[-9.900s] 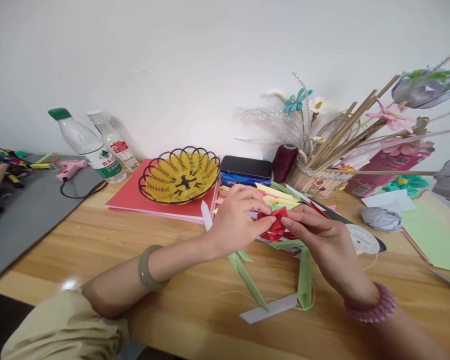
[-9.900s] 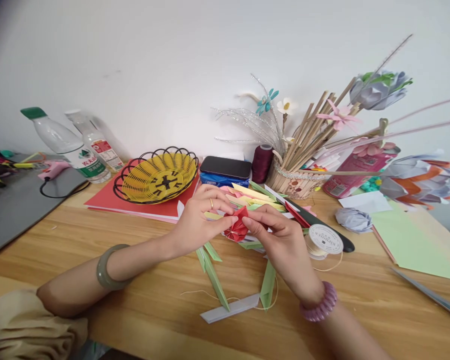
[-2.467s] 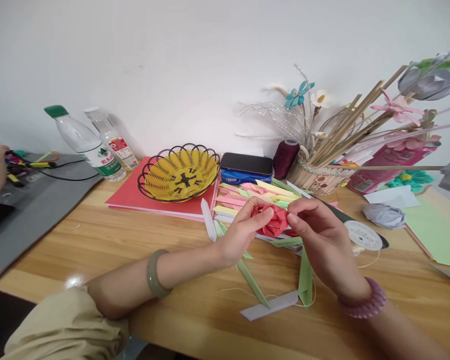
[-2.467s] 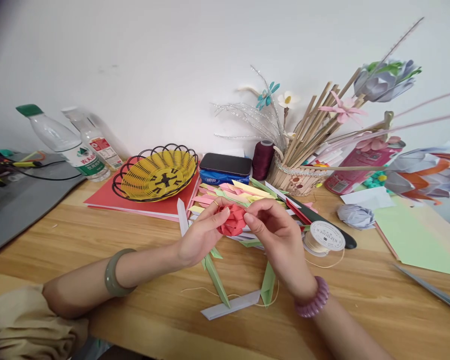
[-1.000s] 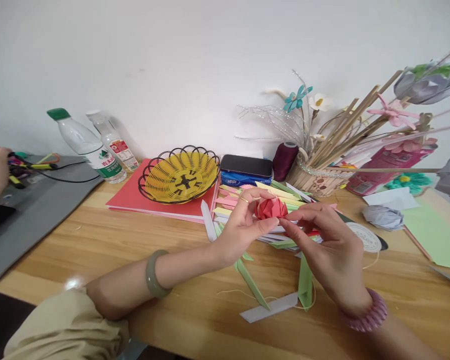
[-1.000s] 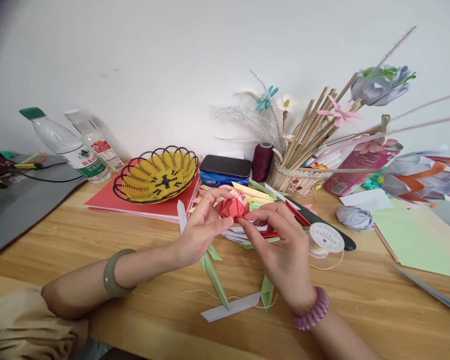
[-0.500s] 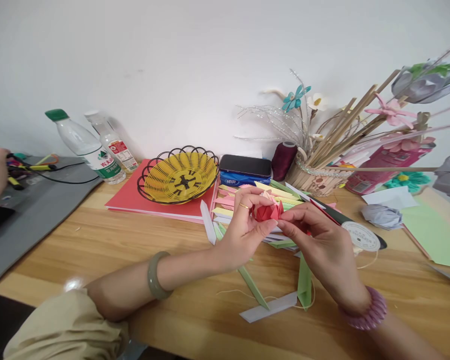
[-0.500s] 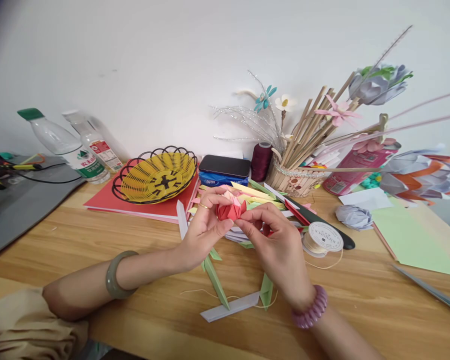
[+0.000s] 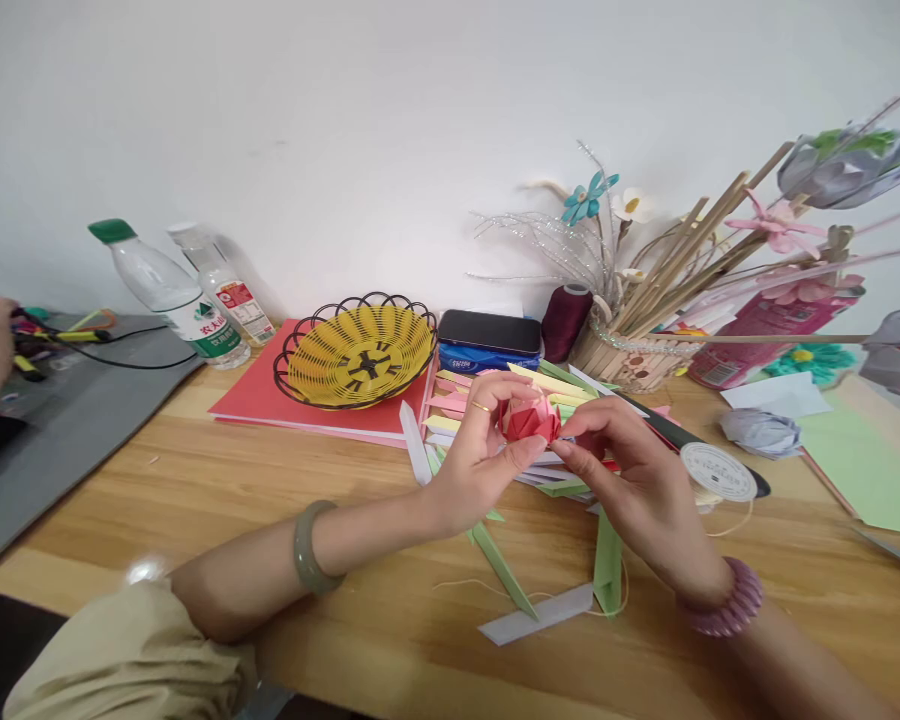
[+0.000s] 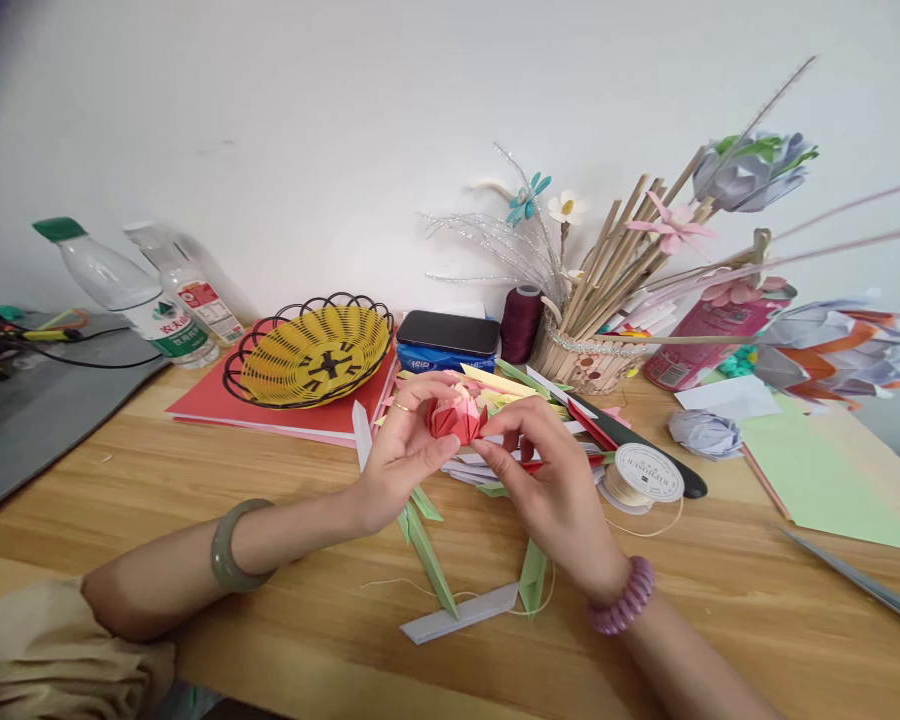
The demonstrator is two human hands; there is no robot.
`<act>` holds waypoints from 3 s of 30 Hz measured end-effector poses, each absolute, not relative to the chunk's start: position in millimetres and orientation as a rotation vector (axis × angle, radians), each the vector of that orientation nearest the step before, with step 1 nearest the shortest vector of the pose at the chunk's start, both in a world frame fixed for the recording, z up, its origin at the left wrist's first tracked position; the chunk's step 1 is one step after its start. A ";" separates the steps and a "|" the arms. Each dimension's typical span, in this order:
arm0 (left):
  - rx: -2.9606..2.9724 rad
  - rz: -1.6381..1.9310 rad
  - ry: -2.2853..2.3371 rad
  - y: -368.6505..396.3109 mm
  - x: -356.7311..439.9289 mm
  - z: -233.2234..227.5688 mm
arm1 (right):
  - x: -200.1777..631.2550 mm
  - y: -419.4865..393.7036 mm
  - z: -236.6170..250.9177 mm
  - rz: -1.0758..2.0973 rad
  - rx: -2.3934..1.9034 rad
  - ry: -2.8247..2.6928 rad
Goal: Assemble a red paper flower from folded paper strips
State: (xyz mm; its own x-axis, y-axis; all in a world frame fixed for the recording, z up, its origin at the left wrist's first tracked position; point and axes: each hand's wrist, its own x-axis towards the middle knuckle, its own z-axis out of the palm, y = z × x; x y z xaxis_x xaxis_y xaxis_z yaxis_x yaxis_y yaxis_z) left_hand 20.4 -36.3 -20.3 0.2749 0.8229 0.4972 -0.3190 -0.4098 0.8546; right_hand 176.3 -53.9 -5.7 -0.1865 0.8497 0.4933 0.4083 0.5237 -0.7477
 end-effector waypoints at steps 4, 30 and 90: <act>1.578 1.379 0.490 -35.8 19.0 -22.4 | 177.4 -58.6 -3.6 0.524 -0.982 -1.759; 1.547 1.362 0.364 -35.6 20.6 -19.0 | 175.2 -54.5 -3.9 1.234 -0.974 -1.341; 1.988 0.612 0.642 -75.9 -92.2 -19.2 | 142.6 -95.3 -9.7 0.768 -1.360 -2.448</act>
